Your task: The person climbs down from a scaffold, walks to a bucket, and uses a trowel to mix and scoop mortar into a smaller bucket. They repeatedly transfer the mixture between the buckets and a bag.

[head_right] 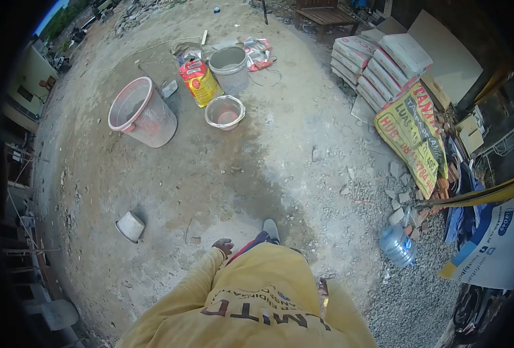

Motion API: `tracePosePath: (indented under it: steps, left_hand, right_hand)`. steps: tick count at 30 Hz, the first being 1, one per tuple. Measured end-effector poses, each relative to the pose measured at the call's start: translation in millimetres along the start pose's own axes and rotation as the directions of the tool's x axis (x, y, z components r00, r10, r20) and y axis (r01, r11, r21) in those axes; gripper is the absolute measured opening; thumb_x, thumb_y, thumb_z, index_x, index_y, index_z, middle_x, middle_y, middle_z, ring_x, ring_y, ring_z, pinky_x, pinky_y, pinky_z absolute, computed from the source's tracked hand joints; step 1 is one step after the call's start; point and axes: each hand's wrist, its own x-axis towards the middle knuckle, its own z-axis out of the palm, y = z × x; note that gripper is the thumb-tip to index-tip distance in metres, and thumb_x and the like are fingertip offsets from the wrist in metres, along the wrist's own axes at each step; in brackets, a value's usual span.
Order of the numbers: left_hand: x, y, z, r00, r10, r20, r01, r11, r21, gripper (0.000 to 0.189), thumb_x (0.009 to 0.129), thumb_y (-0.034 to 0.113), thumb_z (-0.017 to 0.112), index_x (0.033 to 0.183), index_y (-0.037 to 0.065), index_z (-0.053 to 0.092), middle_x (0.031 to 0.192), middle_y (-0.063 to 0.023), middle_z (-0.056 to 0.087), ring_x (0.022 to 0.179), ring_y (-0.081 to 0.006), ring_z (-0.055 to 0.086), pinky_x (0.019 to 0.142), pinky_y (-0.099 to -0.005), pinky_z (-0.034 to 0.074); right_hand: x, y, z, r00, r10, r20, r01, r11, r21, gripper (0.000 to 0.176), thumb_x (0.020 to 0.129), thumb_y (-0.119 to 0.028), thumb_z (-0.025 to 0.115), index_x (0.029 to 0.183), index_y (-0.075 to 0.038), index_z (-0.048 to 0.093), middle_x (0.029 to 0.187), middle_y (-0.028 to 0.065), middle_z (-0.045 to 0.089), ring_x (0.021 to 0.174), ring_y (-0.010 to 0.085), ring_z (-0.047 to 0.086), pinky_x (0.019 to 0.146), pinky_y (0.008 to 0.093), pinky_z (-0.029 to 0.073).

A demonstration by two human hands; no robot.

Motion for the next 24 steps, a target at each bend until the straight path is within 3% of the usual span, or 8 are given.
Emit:
tracePosePath:
  steps: [10,13,14,16,18,19,22,24]
  left_hand:
    - [67.2,262.8,-104.3,1.000,0.025,0.005,-0.019,0.834,-0.551,0.043,0.091,0.021,0.052,0.134,0.018,0.045,0.128,-0.0083,0.056,0.108,-0.0291,0.060,0.088,-0.0483,0.046]
    - [82.0,274.7,-111.6,0.958,-0.275,-0.078,0.217,0.878,-0.428,0.033,0.092,0.027,0.050,0.124,0.017,0.052,0.114,-0.0064,0.062,0.099,-0.0293,0.062,0.075,-0.0489,0.050]
    - [127.3,240.0,-120.3,0.956,-0.284,0.074,0.290,0.951,-0.105,0.031,0.092,0.030,0.051,0.120,0.018,0.056,0.101,-0.0066,0.066,0.089,-0.0267,0.066,0.068,-0.0471,0.050]
    - [154.0,229.0,-129.9,0.985,-0.022,0.171,-0.090,0.781,0.619,0.032,0.091,0.030,0.053,0.119,0.015,0.057,0.101,-0.0082,0.066,0.087,-0.0276,0.065,0.070,-0.0480,0.051]
    - [167.6,243.5,-135.7,0.971,0.069,0.229,-0.227,0.569,0.790,0.034,0.090,0.030,0.056,0.118,0.012,0.058,0.101,-0.0097,0.066,0.085,-0.0284,0.064,0.071,-0.0488,0.052]
    - [175.0,251.6,-131.3,0.967,0.101,0.232,-0.248,0.564,0.788,0.035,0.089,0.030,0.057,0.118,0.011,0.058,0.101,-0.0104,0.066,0.084,-0.0288,0.064,0.072,-0.0493,0.052]
    - [181.2,354.6,-102.1,0.986,0.166,-0.037,-0.152,0.959,0.239,0.034,0.088,0.025,0.058,0.116,0.006,0.059,0.101,-0.0119,0.066,0.085,-0.0281,0.064,0.074,-0.0457,0.053]
    - [188.2,421.2,-99.3,0.924,-0.168,-0.343,-0.187,0.585,-0.789,0.031,0.088,0.016,0.058,0.114,0.000,0.059,0.101,-0.0132,0.067,0.089,-0.0257,0.065,0.076,-0.0377,0.055]
  right_hand:
    - [34.2,-240.5,2.0,0.993,0.111,-0.043,-0.114,0.991,-0.071,0.020,0.091,-0.031,0.052,0.105,-0.020,0.060,0.098,0.0065,0.063,0.086,0.0281,0.062,0.072,0.0507,0.046]
    - [67.5,-378.6,5.4,0.994,0.082,-0.077,-0.091,0.989,-0.120,0.022,0.092,-0.031,0.051,0.108,-0.019,0.060,0.102,0.0073,0.064,0.089,0.0280,0.062,0.073,0.0507,0.046]
    - [110.4,-429.6,-10.5,0.961,0.019,0.277,0.013,0.994,-0.113,0.022,0.092,-0.033,0.051,0.105,-0.019,0.060,0.101,0.0067,0.064,0.086,0.0270,0.062,0.071,0.0496,0.046]
    - [200.6,-524.0,-45.1,0.483,-0.115,0.868,0.089,0.993,0.082,0.022,0.093,-0.036,0.051,0.101,-0.018,0.060,0.099,0.0055,0.064,0.082,0.0251,0.062,0.068,0.0473,0.047]
    - [164.9,-658.6,-9.5,0.899,0.122,0.420,0.012,0.953,-0.304,0.024,0.092,-0.039,0.048,0.076,-0.021,0.050,0.077,-0.0018,0.052,0.076,0.0230,0.053,0.056,0.0464,0.041]
    - [47.5,-739.7,63.3,0.971,0.049,-0.235,-0.162,0.857,-0.489,0.028,0.092,-0.041,0.051,0.074,-0.020,0.054,0.075,0.0001,0.057,0.067,0.0259,0.053,0.049,0.0470,0.043]
    - [121.0,-924.2,78.9,0.918,-0.371,0.141,0.182,0.078,-0.980,0.024,0.088,-0.035,0.056,0.085,-0.013,0.063,0.076,0.0058,0.064,0.069,0.0225,0.066,0.057,0.0439,0.050]
    - [49.6,-1004.2,134.7,0.844,-0.536,0.026,0.449,0.680,-0.580,0.022,0.085,-0.023,0.060,0.104,-0.011,0.062,0.090,0.0053,0.066,0.079,0.0210,0.066,0.057,0.0361,0.048]
